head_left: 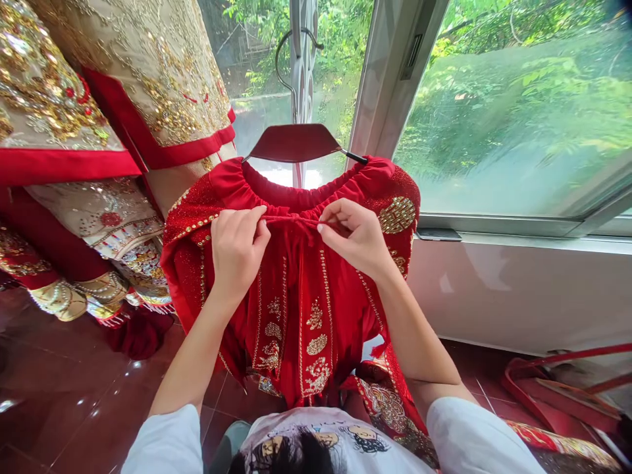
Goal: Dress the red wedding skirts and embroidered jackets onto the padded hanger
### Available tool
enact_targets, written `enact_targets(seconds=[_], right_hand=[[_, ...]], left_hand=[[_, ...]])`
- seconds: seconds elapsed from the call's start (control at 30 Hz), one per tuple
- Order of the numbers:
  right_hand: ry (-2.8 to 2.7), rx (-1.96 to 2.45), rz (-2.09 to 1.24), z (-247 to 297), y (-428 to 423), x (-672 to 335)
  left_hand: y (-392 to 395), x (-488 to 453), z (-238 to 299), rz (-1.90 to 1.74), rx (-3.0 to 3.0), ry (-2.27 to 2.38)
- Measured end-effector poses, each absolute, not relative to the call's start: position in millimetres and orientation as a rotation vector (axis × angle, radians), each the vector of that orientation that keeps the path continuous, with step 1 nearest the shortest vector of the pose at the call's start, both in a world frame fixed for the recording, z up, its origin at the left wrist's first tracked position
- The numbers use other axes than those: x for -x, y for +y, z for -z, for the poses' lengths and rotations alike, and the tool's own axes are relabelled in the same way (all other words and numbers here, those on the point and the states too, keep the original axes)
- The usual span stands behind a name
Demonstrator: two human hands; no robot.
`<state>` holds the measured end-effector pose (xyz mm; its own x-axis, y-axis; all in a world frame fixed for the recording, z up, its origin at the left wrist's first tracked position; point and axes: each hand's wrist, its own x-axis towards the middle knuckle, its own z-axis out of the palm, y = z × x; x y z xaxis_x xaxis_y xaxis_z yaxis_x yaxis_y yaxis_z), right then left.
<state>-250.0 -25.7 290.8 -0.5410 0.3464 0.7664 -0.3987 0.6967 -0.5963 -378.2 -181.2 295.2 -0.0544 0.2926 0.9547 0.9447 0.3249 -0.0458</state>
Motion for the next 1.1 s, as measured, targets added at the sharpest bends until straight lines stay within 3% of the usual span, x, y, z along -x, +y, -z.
enact_targets(seconds=[0.17,0.3,0.37,0.57,0.77,0.87,0.97,1.1], right_hand=[[-1.583,0.098,-0.846,-287.6,-34.3,254.7],[-1.56,0.071,-1.419,-291.5,-33.9,260.6],[-1.619,0.09,-1.545,-292.3,-29.1,259.4],[-1.529,0.198,-0.931,-287.8,-25.2,251.5],[-1.484,-0.008,-1.519,-292.0,-15.6,244.2],[-1.491,-0.018,-1.554,-293.2,-7.7,241.8],[-1.466,-0.023,-1.522,-292.6,-7.1,242.1],[-1.454,-0.058,-1.59,-290.7,-9.5,243.7]], left_hand=[[-174.8,366.5,-293.4,1.048,1.157,-1.548],[-173.7,364.5,-294.4,1.127,1.176,-1.539],[-175.8,366.8,-294.4,1.121,1.184,-1.553],[-178.6,369.5,-292.1,1.118,1.209,-1.589],[-181.6,371.1,-295.6,1.103,1.222,-1.584],[-184.6,371.1,-297.5,1.014,1.216,-1.589],[-183.2,366.9,-297.1,1.253,1.259,-1.653],[-176.2,363.9,-298.0,1.904,1.405,-1.736]])
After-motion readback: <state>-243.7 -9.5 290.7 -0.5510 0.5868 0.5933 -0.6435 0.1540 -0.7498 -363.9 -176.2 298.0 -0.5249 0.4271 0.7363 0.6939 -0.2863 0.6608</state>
